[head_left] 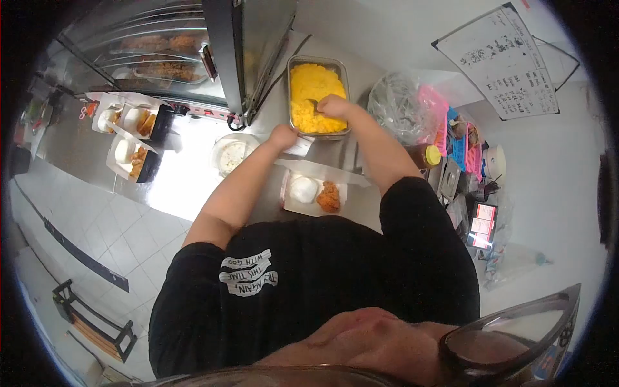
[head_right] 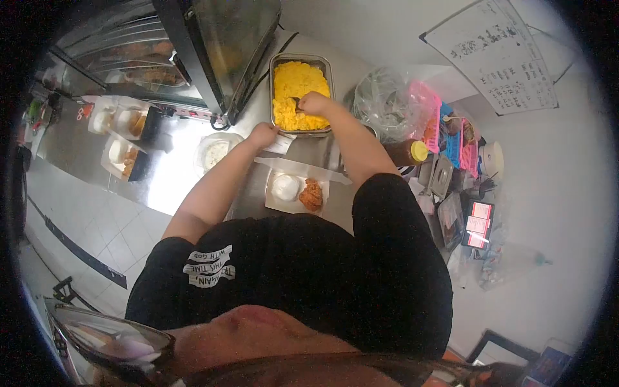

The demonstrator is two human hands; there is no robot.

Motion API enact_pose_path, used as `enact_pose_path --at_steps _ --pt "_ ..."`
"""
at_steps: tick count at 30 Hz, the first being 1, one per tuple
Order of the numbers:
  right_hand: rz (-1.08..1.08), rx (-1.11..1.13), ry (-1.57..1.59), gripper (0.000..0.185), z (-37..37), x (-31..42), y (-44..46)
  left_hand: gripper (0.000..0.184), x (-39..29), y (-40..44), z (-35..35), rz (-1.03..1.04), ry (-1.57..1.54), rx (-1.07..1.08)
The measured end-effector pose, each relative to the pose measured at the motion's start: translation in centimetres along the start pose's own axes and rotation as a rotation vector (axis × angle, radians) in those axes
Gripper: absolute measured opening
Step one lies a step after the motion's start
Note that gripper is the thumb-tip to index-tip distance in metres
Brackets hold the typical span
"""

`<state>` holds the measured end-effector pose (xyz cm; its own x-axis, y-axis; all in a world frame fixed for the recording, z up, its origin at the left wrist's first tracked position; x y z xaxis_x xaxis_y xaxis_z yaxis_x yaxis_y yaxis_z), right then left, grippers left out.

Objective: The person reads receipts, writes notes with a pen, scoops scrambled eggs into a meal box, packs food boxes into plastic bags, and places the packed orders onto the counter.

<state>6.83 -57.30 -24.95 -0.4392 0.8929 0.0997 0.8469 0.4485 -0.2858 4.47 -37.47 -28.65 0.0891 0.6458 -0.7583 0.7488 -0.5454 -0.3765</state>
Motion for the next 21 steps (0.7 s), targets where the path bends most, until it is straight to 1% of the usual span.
enact_pose_path --at_steps 1,4,7,8,9,10,11,12,13,14,15,17,18,20,21 --pt "-0.145 0.05 -0.193 0.013 0.8 -0.4 0.0 0.035 -0.3 -0.4 -0.4 0.005 -0.002 0.012" --pt "0.762 0.148 0.996 0.019 0.7 -2.6 -2.7 0.033 -0.9 -1.7 -1.7 0.06 -0.086 0.034" --pt "0.693 -0.06 1.22 0.021 -1.1 -2.2 -5.7 0.025 -2.3 -4.3 -5.3 0.17 -0.055 -0.222" --pt "0.719 -0.127 1.235 0.021 -1.8 -1.5 -7.0 0.023 -4.0 -7.1 -7.7 0.21 -0.136 -0.24" --pt "0.745 -0.199 1.251 0.02 -3.1 -0.5 -8.3 0.024 -5.4 -9.9 -9.9 0.251 -0.214 -0.256" --pt "0.774 -0.271 1.268 0.02 -4.6 0.6 -9.7 0.029 -5.2 -11.6 -11.0 0.418 -0.223 -0.347" --pt "0.77 -0.296 1.327 0.019 -5.8 1.9 -10.9 0.035 -4.6 -13.7 -12.1 0.584 -0.237 -0.435" --pt "0.732 -0.294 1.387 0.017 -5.6 2.1 -11.9 0.042 -3.8 -15.6 -12.8 0.493 -0.339 -0.306" --pt "0.693 -0.293 1.445 0.016 -5.6 1.8 -12.7 0.044 -3.5 -18.1 -13.5 0.48 -0.366 -0.326" --pt "0.652 -0.29 1.505 0.015 -5.2 2.0 -13.8 0.046 -2.4 -19.9 -13.6 0.4 -0.525 -0.234" --pt "0.651 -0.333 1.557 0.015 -5.9 3.1 -15.1 0.045 -1.3 -21.6 -13.8 0.359 -0.561 -0.197" --pt "0.543 -0.351 1.591 0.018 -7.8 5.8 -18.0 0.042 1.7 -24.5 -14.2 0.25 -0.605 -0.129" --pt "0.49 -0.325 1.614 0.02 -8.7 7.8 -19.6 0.039 3.1 -26.0 -14.0 0.183 -0.615 -0.098" --pt "0.376 -0.289 1.649 0.022 -9.8 11.3 -22.2 0.034 3.8 -28.7 -14.3 0.099 -0.612 -0.086" --pt "0.444 -0.28 1.599 0.022 -9.1 13.0 -23.3 0.032 4.7 -29.4 -14.4 0.104 -0.577 -0.117"
Point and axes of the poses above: each hand's wrist, its own y-axis towards the middle knuckle, its own z-axis out of the palm, x = y × z, the point moved 5 cm from there along y, towards the middle knuckle
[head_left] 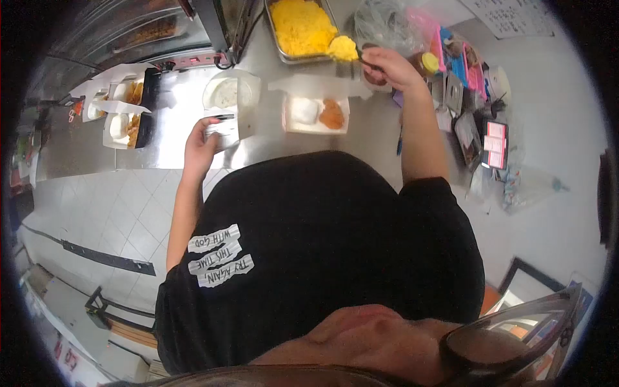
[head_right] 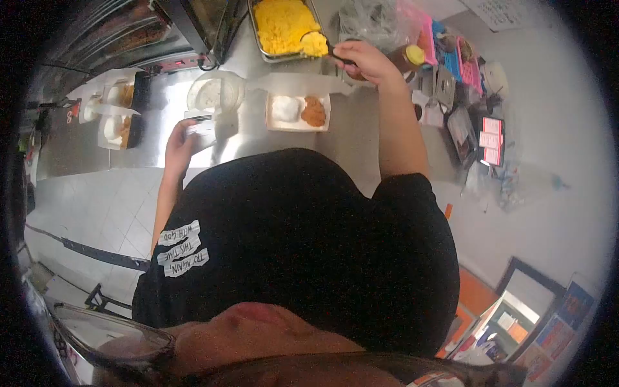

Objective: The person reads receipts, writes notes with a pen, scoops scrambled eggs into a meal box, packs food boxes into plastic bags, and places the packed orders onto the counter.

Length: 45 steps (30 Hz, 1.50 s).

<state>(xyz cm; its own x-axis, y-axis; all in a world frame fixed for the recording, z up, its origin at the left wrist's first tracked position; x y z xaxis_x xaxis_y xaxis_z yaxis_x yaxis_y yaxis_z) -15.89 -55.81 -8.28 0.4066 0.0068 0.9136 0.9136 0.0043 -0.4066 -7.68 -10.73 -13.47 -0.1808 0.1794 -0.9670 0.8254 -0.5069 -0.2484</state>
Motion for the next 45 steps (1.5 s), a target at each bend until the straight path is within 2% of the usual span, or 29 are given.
enact_pose_path --at_steps 3,5,7,9,12,15,18,21,23,25,28,31,32,33,34,35,36,38,39,40,41,45 --pt "0.091 -0.103 -0.136 0.024 3.5 -2.6 -5.3 0.028 1.2 -1.0 -1.5 0.014 0.005 -0.028" --pt "0.148 -0.135 -0.177 0.025 5.5 -6.9 -6.9 0.027 0.9 -1.4 -1.8 0.02 0.006 -0.026" --pt "0.163 -0.204 -0.551 0.027 7.5 -10.7 -7.1 0.027 -0.3 -1.8 -1.8 0.036 0.038 -0.014" --pt "-0.016 -0.382 -0.968 0.03 11.0 -13.7 -7.3 0.026 -0.5 -1.8 -1.8 0.05 0.061 0.013" --pt "0.132 -0.883 -0.619 0.026 13.7 -18.8 -7.5 0.025 -0.9 -2.0 -1.8 0.075 0.086 0.018" --pt "-0.364 -0.88 -0.782 0.021 14.3 -17.6 -8.7 0.024 -1.8 -2.0 -1.8 0.111 0.096 0.008" --pt "-0.416 -0.9 -0.522 0.02 12.6 -14.0 -8.7 0.024 -2.3 -1.8 -1.8 0.113 0.098 0.005" --pt "-0.285 -0.831 -0.025 0.021 8.5 -10.9 -5.1 0.023 -4.7 -0.6 -0.8 0.158 0.107 0.012" --pt "-0.257 -0.724 0.009 0.026 6.0 -5.3 -1.7 0.025 -7.4 0.0 1.0 0.199 0.106 0.035" --pt "-0.191 -0.738 -0.101 0.026 3.9 -1.2 1.8 0.028 -10.3 0.6 3.3 0.24 0.096 0.067" --pt "-0.353 -0.842 -0.722 0.026 -1.3 0.3 7.1 0.044 -13.2 1.3 5.6 0.313 0.057 0.1" --pt "-0.515 -1.23 -0.808 0.025 -9.7 2.3 8.1 0.055 -16.5 1.0 6.7 0.257 -0.094 0.148" --pt "-0.565 -1.341 -1.003 0.02 -13.1 1.9 8.8 0.062 -17.3 1.1 7.2 0.287 -0.248 0.185" --pt "-0.121 -1.301 -0.937 0.021 -17.2 1.5 9.9 0.062 -18.6 0.9 8.0 0.244 -0.311 0.113" --pt "0.181 -0.908 -1.482 0.024 -21.4 -1.1 13.5 0.063 -18.6 1.2 8.3 0.232 -0.358 0.134" --pt "0.241 -0.443 -1.96 0.027 -25.2 -4.1 16.6 0.064 -18.6 1.5 8.2 0.224 -0.403 0.152" --pt "0.296 -0.206 -1.949 0.031 -26.7 -6.2 17.6 0.064 -18.8 1.7 8.2 0.221 -0.405 0.182" --pt "0.371 -0.215 -1.664 0.039 -26.4 -7.6 18.0 0.064 -18.8 2.2 8.3 0.274 -0.367 0.187" --pt "0.319 -0.172 -1.879 0.037 -26.3 -8.4 18.1 0.064 -19.2 2.2 8.4 0.282 -0.342 0.185" --pt "0.448 -0.159 -1.887 0.044 -30.0 -10.5 20.4 0.063 -19.2 2.3 8.3 0.291 -0.318 0.155" --pt "0.59 -0.142 -1.889 0.053 -32.9 -12.8 22.1 0.063 -19.0 2.3 8.1 0.291 -0.297 0.134" --pt "0.566 -0.105 -1.676 0.048 -33.3 -12.0 22.3 0.061 -17.9 2.5 7.2 0.261 -0.288 0.129"
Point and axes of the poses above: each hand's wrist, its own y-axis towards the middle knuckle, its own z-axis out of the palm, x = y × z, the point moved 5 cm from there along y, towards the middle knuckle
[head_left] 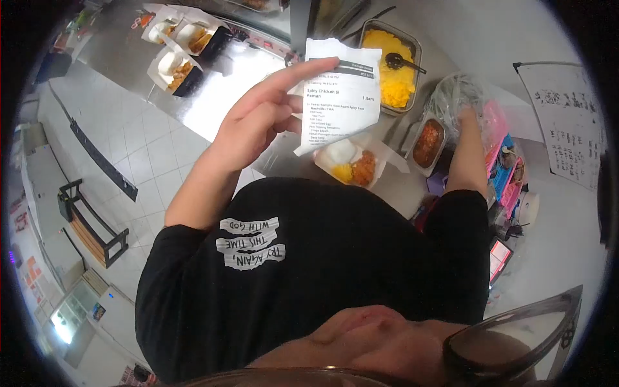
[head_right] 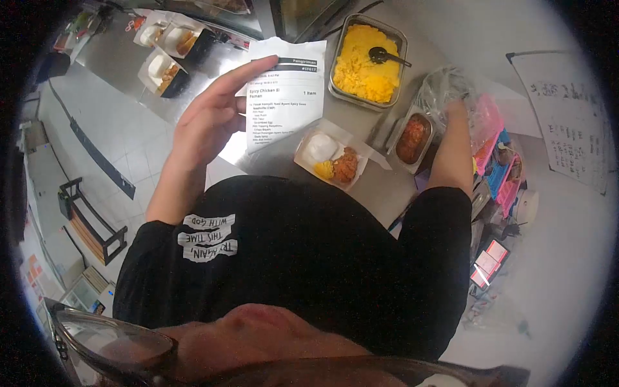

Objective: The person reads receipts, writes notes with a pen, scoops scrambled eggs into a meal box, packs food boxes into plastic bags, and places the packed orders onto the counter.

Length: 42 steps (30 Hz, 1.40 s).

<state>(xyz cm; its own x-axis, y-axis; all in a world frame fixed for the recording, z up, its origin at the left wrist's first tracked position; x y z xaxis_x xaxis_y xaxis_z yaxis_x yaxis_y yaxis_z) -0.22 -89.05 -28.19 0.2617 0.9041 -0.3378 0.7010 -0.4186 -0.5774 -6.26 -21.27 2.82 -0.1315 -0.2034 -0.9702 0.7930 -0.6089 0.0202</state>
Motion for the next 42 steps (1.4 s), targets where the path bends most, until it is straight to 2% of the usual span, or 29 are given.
enact_pose_path --at_steps 2,5,8,11,14,17,20,23,26,28,30,32,34,36,38,41,42 --pt "0.012 -0.077 -0.003 0.039 2.0 -0.2 1.0 0.061 -0.2 -0.1 -0.4 0.002 -0.009 0.004" --pt "0.054 -0.271 -0.048 0.03 6.9 -4.1 7.5 0.06 -0.6 -0.6 -0.9 -0.016 -0.067 -0.031" --pt "0.053 -0.214 0.102 0.042 0.4 -1.0 -0.4 0.061 -0.7 -1.4 -1.4 0.025 -0.096 -0.024" --pt "0.04 -0.376 -0.182 0.038 -2.5 -0.3 -2.9 0.061 -0.6 -2.2 -2.0 -0.031 -0.094 -0.036" --pt "0.095 -0.515 -0.123 0.028 -3.0 -2.7 -2.6 0.083 -1.8 -2.8 -1.9 -0.086 -0.009 -0.136" --pt "0.237 -0.637 0.173 0.027 -8.9 -0.4 -12.4 0.061 -1.5 -3.7 -2.2 -0.02 -0.098 -0.054" --pt "0.434 -0.975 0.501 0.031 -11.9 -1.1 -18.7 0.06 -2.4 -4.8 -2.2 0.022 -0.103 -0.031" --pt "0.535 -1.207 0.496 0.038 -13.6 -1.2 -25.1 0.06 -3.2 -5.7 -2.2 0.039 -0.024 -0.009" --pt "0.279 -1.096 1.165 0.04 -14.4 2.2 -34.3 0.06 -3.7 -6.6 -2.3 0.064 -0.068 0.024" --pt "-0.027 -0.96 1.569 0.039 -12.2 4.4 -38.1 0.061 -4.2 -7.5 -2.5 0.071 -0.025 0.053" --pt "-0.35 -0.617 1.914 0.033 -10.2 8.8 -41.9 0.062 -4.4 -7.9 -2.5 0.076 -0.026 0.085" --pt "-0.492 -0.216 2.074 0.029 -7.1 13.5 -44.3 0.062 -4.6 -7.9 -2.4 0.086 -0.066 0.13" --pt "-0.395 -0.113 2.054 0.029 -4.3 19.0 -46.7 0.063 -4.1 -8.0 -1.8 0.081 -0.123 0.151" --pt "-0.475 0.111 2.161 0.03 -1.5 24.3 -46.3 0.063 -3.4 -7.8 -1.6 0.056 -0.16 0.183" --pt "-0.422 0.032 2.198 0.036 2.8 27.1 -43.7 0.064 -2.6 -7.4 -1.5 0.029 -0.205 0.21" --pt "0.03 -0.265 1.553 0.043 7.3 25.8 -45.0 0.063 -2.0 -7.1 -1.1 0.063 -0.179 0.14" --pt "-0.045 -0.158 1.534 0.044 8.0 24.8 -45.8 0.063 -1.5 -6.8 -1.0 0.063 -0.148 0.142"
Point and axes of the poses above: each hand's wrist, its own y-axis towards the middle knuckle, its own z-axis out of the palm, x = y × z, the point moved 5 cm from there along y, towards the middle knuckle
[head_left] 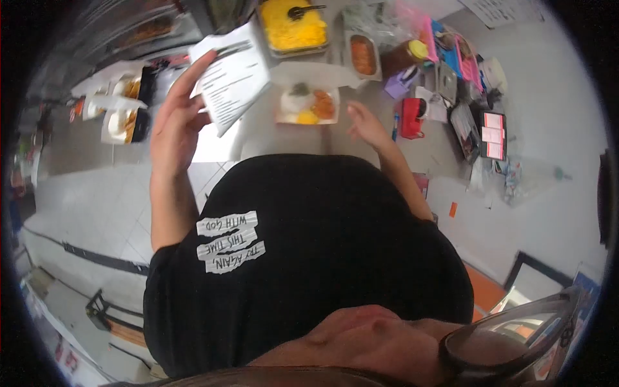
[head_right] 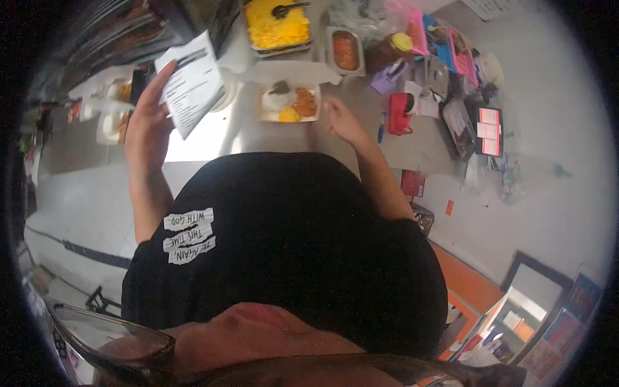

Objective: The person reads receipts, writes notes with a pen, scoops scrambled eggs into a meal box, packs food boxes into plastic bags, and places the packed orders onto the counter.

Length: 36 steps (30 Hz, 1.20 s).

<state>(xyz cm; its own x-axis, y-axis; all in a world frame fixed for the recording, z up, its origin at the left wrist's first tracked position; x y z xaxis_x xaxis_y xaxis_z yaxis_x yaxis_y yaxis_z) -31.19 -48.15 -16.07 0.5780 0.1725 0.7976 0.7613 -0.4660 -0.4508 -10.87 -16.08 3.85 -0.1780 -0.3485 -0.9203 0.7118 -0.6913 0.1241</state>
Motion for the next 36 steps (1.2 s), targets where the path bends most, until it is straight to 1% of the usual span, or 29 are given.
enact_pose_path --at_steps 1,2,4,5,6,8,10,11,12,13,14,15,16,17,18,20,21,22,24,25,26,27,28,29,30,32,33,34,36 --pt "0.018 0.121 -0.016 0.044 -1.4 -0.8 -1.5 0.065 0.5 0.3 0.3 -0.055 0.09 -0.034" --pt "0.034 0.24 -0.028 0.045 -3.0 -1.7 -2.9 0.063 1.3 0.5 0.5 -0.083 0.179 -0.017" --pt "-0.023 0.413 -0.089 0.044 -7.4 -3.4 -5.4 0.059 2.7 0.9 2.3 -0.23 0.307 0.093" --pt "-0.048 0.474 -0.121 0.043 -10.4 -4.3 -6.6 0.056 3.8 1.4 3.5 -0.303 0.434 0.142" --pt "-0.056 0.428 -0.043 0.039 -14.0 -4.8 -7.3 0.054 5.2 2.2 5.2 -0.363 0.563 0.199" --pt "-0.087 0.35 0.098 0.032 -22.2 -6.0 -7.9 0.052 8.1 4.1 9.8 -0.404 0.692 0.285" --pt "-0.107 0.057 0.088 0.026 -32.5 -9.7 -5.9 0.05 11.2 6.4 15.0 -0.541 0.748 0.385" --pt "-0.124 -0.072 0.079 0.024 -38.0 -11.3 -4.1 0.049 12.7 7.8 18.3 -0.429 0.798 0.442" --pt "-0.031 -0.34 -0.05 0.024 -43.1 -13.6 -2.6 0.048 14.3 8.5 21.4 -0.336 0.854 0.497" --pt "0.066 -0.6 -0.176 0.024 -47.9 -15.5 -0.9 0.047 15.7 9.5 24.6 -0.331 0.903 0.557" --pt "0.032 -0.672 -0.271 0.024 -51.6 -16.4 0.9 0.046 17.8 10.1 26.7 -0.301 0.958 0.561" --pt "-0.002 -0.737 -0.368 0.025 -54.6 -16.9 2.6 0.046 18.8 10.6 29.1 -0.315 1.018 0.605" --pt "-0.087 -0.738 -0.382 0.024 -57.1 -17.5 5.1 0.046 20.0 11.5 31.6 -0.317 1.073 0.641" --pt "-0.174 -0.738 -0.398 0.023 -59.1 -18.3 7.6 0.044 21.2 11.8 33.0 -0.412 1.081 0.595" --pt "-0.263 -0.738 -0.414 0.022 -61.0 -18.9 10.2 0.041 22.1 12.2 33.9 -0.37 1.161 0.601" --pt "-0.313 -0.832 -0.393 0.022 -64.1 -21.3 16.5 0.041 23.2 12.5 35.5 -0.453 1.158 0.519" --pt "-0.341 -0.877 -0.379 0.022 -65.1 -21.3 19.0 0.04 23.7 12.2 35.6 -0.314 1.199 0.515" --pt "-0.283 -0.829 -0.319 0.024 -66.2 -21.8 21.6 0.041 24.6 11.8 35.2 -0.448 1.204 0.46" --pt "-0.177 -0.725 -0.198 0.029 -68.1 -21.9 26.7 0.042 26.0 10.7 34.4 -0.575 1.237 0.372" --pt "-0.064 -0.719 -0.154 0.036 -69.1 -22.5 29.5 0.043 26.4 10.5 34.8 -0.539 1.186 0.338" --pt "-0.026 -0.745 -0.195 0.037 -70.5 -23.5 32.7 0.044 26.9 10.1 34.8 -0.504 1.134 0.305" --pt "0.013 -0.769 -0.237 0.039 -71.8 -24.9 36.1 0.046 28.1 9.0 33.4 -0.407 1.12 0.306" --pt "0.053 -0.793 -0.284 0.04 -72.6 -26.0 38.7 0.046 28.2 9.2 34.0 -0.457 1.103 0.298" --pt "0.083 -0.796 -0.235 0.041 -72.8 -26.9 40.8 0.047 29.2 8.9 33.5 -0.581 1.055 0.239" --pt "0.109 -0.796 -0.181 0.043 -72.4 -27.1 42.3 0.047 30.1 8.2 32.7 -0.701 1.007 0.175" --pt "0.167 -0.737 -0.2 0.046 -72.0 -27.3 43.6 0.048 30.9 7.7 32.1 -0.522 1.077 0.198" --pt "0.195 -0.737 -0.234 0.047 -71.9 -26.4 43.8 0.048 31.5 7.0 31.2 -0.566 1.018 0.125" --pt "0.235 -0.741 -0.275 0.047 -72.1 -25.8 43.3 0.047 32.0 6.9 30.7 -0.544 1.089 0.157" --pt "0.295 -0.781 -0.359 0.047 -72.8 -26.9 43.7 0.046 32.4 6.8 30.2 -0.666 0.939 0.055"
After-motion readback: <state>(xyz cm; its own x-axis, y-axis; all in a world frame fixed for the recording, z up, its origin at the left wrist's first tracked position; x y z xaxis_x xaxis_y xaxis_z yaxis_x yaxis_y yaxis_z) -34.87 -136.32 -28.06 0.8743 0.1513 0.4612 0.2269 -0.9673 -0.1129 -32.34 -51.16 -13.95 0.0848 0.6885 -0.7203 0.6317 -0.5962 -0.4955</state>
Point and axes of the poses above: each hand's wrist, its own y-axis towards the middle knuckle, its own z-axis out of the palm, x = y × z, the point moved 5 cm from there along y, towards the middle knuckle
